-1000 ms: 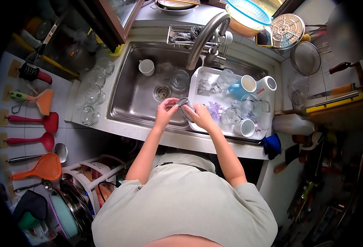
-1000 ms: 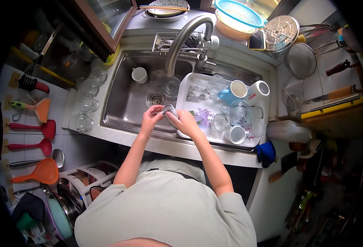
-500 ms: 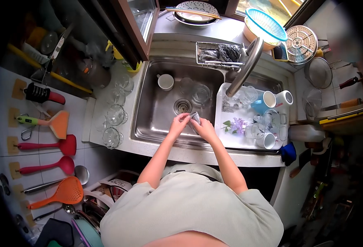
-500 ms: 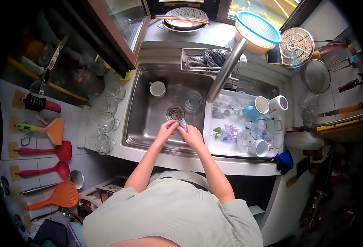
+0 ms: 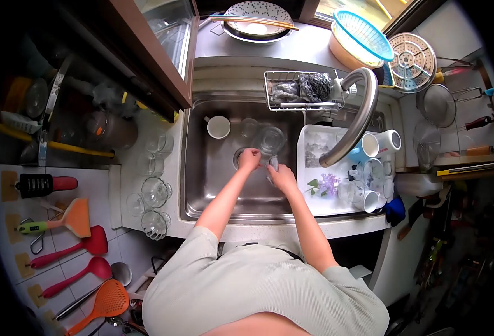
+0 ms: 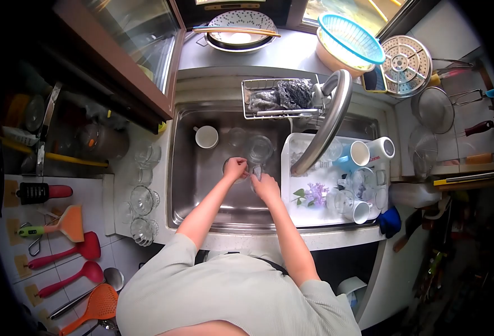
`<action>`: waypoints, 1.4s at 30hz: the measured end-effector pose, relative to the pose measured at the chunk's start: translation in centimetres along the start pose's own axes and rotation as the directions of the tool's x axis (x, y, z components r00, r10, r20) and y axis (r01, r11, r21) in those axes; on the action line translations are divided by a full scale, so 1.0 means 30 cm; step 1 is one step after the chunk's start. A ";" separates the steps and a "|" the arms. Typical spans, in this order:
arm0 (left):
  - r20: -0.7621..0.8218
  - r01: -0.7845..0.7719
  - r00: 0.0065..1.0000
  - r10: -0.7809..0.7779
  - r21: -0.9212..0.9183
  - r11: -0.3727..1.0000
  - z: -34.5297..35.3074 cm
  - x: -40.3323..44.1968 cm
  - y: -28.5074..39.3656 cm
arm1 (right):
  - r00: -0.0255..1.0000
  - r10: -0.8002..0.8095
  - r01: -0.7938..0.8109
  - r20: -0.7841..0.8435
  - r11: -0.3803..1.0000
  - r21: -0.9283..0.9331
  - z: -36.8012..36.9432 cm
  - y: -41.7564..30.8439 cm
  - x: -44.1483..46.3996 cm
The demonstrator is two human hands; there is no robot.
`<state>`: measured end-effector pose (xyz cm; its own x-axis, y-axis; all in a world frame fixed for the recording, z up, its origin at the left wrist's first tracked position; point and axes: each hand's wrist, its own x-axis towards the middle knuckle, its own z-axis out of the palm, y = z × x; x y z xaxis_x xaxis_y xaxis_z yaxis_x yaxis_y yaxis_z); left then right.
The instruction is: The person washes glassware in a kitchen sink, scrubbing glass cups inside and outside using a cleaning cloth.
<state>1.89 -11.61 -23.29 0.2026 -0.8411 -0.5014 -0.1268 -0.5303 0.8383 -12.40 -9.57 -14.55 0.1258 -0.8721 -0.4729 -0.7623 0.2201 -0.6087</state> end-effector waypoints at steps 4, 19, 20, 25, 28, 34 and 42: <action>0.000 0.063 0.998 -0.063 -0.043 0.997 0.056 0.118 -0.018 | 1.000 0.021 -0.021 -0.002 1.000 0.015 -0.016 -0.005 0.016; -0.053 0.112 0.994 -0.099 0.525 0.844 0.142 0.297 0.018 | 1.000 -0.023 0.022 -0.002 0.970 -0.243 -0.053 -0.112 0.001; -0.066 0.098 0.995 -0.074 0.549 0.830 0.145 0.305 0.007 | 1.000 -0.020 0.020 0.001 0.967 -0.255 -0.054 -0.108 0.002; -0.092 0.071 0.996 -0.019 0.603 0.795 0.121 0.270 0.051 | 1.000 -0.026 0.022 -0.015 0.980 -0.197 -0.124 -0.133 -0.038; -0.100 0.068 0.995 -0.022 0.484 0.872 0.113 0.268 0.028 | 0.999 -0.029 0.026 -0.019 0.990 -0.141 -0.154 -0.138 -0.061; 0.034 0.152 0.987 -0.158 0.147 0.977 0.009 0.170 0.135 | 0.998 -0.055 0.052 -0.037 0.996 -0.071 -0.138 -0.130 -0.068; 0.684 0.786 0.601 -0.414 -0.413 0.459 -0.072 0.207 0.107 | 0.993 -0.113 0.112 -0.028 0.993 -0.035 -0.109 -0.173 -0.057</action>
<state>4.83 -18.31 -23.24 -0.4897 -0.3587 -0.7947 0.5027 -0.8609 0.0788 -10.71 -10.65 -8.50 0.1934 -0.9032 -0.3832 -0.7653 0.1055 -0.6350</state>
